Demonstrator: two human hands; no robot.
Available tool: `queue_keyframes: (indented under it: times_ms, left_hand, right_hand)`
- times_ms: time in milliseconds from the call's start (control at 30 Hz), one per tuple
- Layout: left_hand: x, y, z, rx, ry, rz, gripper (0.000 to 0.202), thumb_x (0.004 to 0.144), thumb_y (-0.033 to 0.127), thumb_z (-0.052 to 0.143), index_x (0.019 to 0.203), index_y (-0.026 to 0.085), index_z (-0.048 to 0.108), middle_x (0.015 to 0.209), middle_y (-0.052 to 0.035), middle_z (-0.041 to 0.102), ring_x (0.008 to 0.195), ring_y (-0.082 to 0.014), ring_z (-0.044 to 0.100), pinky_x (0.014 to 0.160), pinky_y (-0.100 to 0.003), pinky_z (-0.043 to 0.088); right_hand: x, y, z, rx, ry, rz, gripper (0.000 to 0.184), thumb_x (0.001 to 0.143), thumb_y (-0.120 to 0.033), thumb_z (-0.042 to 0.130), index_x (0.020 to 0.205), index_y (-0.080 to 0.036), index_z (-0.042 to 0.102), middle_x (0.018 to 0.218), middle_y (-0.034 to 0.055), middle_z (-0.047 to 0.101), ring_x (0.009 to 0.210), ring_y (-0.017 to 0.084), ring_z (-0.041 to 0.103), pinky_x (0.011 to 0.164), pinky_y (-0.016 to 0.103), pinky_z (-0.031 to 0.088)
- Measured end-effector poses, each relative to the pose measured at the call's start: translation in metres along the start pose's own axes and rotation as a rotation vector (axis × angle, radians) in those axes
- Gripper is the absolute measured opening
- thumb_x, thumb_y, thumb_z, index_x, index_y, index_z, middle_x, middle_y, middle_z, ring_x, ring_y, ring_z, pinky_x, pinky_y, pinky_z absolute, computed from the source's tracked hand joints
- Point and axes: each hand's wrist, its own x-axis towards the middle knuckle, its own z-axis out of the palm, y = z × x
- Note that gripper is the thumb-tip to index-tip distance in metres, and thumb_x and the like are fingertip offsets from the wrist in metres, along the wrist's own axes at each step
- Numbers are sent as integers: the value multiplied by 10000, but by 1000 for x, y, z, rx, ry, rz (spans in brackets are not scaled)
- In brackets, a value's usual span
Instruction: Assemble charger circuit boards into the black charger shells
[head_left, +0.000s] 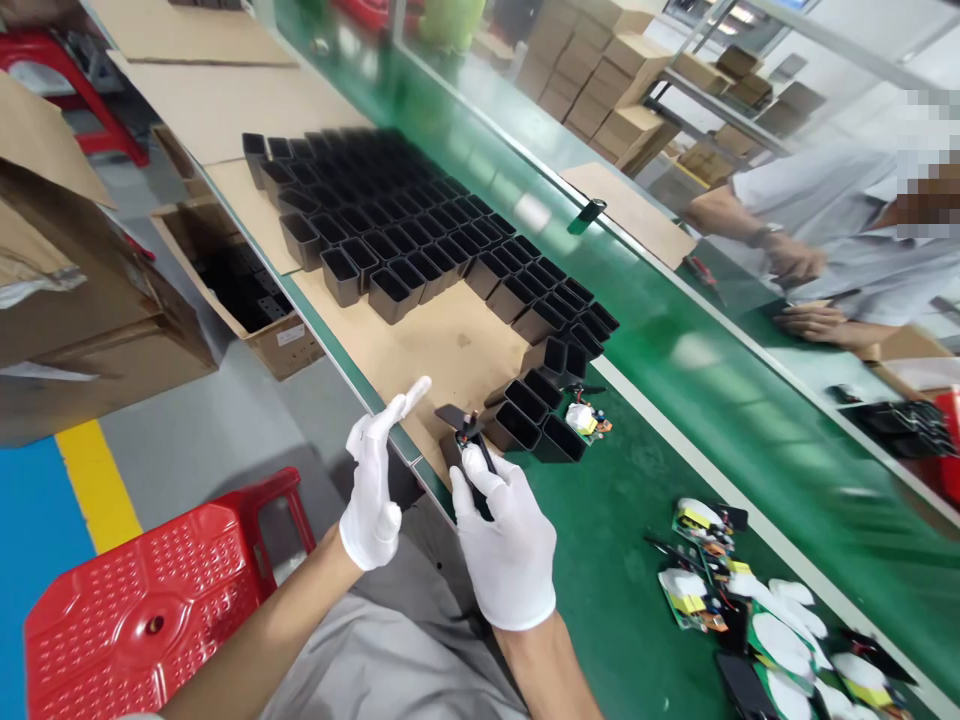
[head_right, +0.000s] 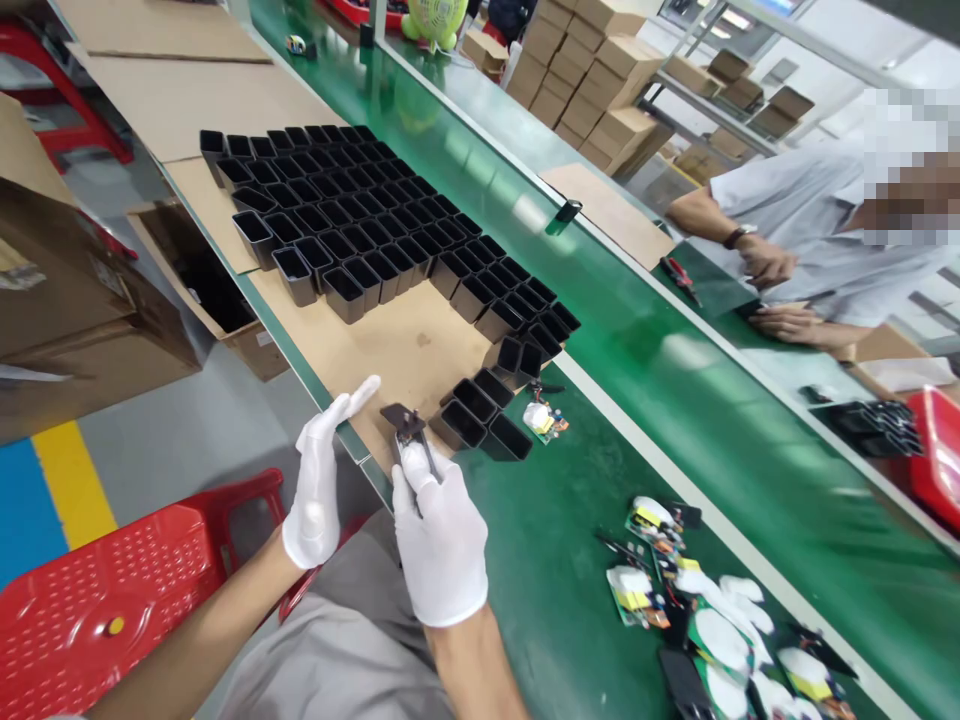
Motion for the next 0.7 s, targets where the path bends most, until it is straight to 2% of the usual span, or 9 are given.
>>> queue_keyframes:
  times_ms: [133, 267, 367, 467, 533, 567, 633, 700]
  left_hand:
    - [0, 3, 5, 51, -4, 12, 880, 997, 830, 158, 1644, 253, 310, 1701, -189, 448, 1479, -370, 519, 1141, -553, 263]
    - [-2, 6, 2, 207, -54, -11, 837, 1001, 817, 145, 1584, 268, 389, 1636, -156, 547, 1412, -336, 570, 1198, -552, 214]
    - [-4, 5, 2, 325, -104, -4, 781, 1019, 781, 158, 1536, 272, 447, 1574, -133, 619, 1430, -327, 551, 1231, -556, 171]
    - [-6, 2, 3, 388, -112, 29, 748, 1027, 751, 194, 1520, 257, 465, 1558, -140, 634, 1431, -326, 545, 1219, -557, 177]
    - [-7, 1, 3, 415, -119, 49, 730, 1034, 733, 198, 1529, 257, 447, 1570, -140, 624, 1434, -322, 538, 1206, -557, 190]
    - [-7, 0, 3, 427, -125, 57, 721, 1039, 726, 193, 1535, 261, 434, 1579, -139, 616, 1440, -320, 531, 1198, -557, 199]
    - [-8, 0, 2, 448, -137, 69, 708, 1047, 721, 182, 1545, 271, 410, 1592, -141, 603, 1449, -320, 522, 1188, -561, 208]
    - [-10, 0, 1, 466, -147, 82, 701, 1049, 724, 180, 1548, 282, 399, 1598, -145, 595, 1451, -326, 526, 1183, -569, 212]
  right_hand:
    - [-4, 5, 2, 99, -9, 58, 288, 1019, -251, 688, 1302, -277, 736, 1162, 46, 819, 1007, 191, 822, 863, 278, 665]
    - [-2, 6, -1, 115, -45, 129, 391, 1014, -267, 683, 1403, -230, 672, 1110, 55, 818, 962, 196, 817, 854, 295, 664]
    - [-1, 7, 3, 84, -102, 83, 360, 1030, -249, 644, 1385, -229, 698, 1153, 86, 808, 1004, 218, 811, 838, 314, 664]
    - [-1, 9, 6, 141, -76, 109, 324, 1018, -247, 653, 1329, -234, 743, 1172, 98, 813, 1043, 231, 807, 879, 331, 668]
    - [1, 9, 1, 273, -61, 223, 319, 994, -269, 684, 1300, -236, 766, 1202, 101, 814, 1063, 237, 804, 918, 350, 670]
    - [2, 9, -5, 361, -46, 329, 323, 976, -297, 713, 1286, -233, 775, 1209, 102, 815, 1061, 243, 804, 917, 357, 677]
    - [1, 7, -21, 584, 0, 595, 371, 957, -375, 748, 1293, -220, 770, 1235, 108, 811, 1072, 260, 803, 893, 372, 694]
    - [-2, 5, -41, 857, 69, 849, 434, 992, -473, 704, 1341, -218, 741, 1286, 112, 794, 1131, 276, 790, 911, 398, 702]
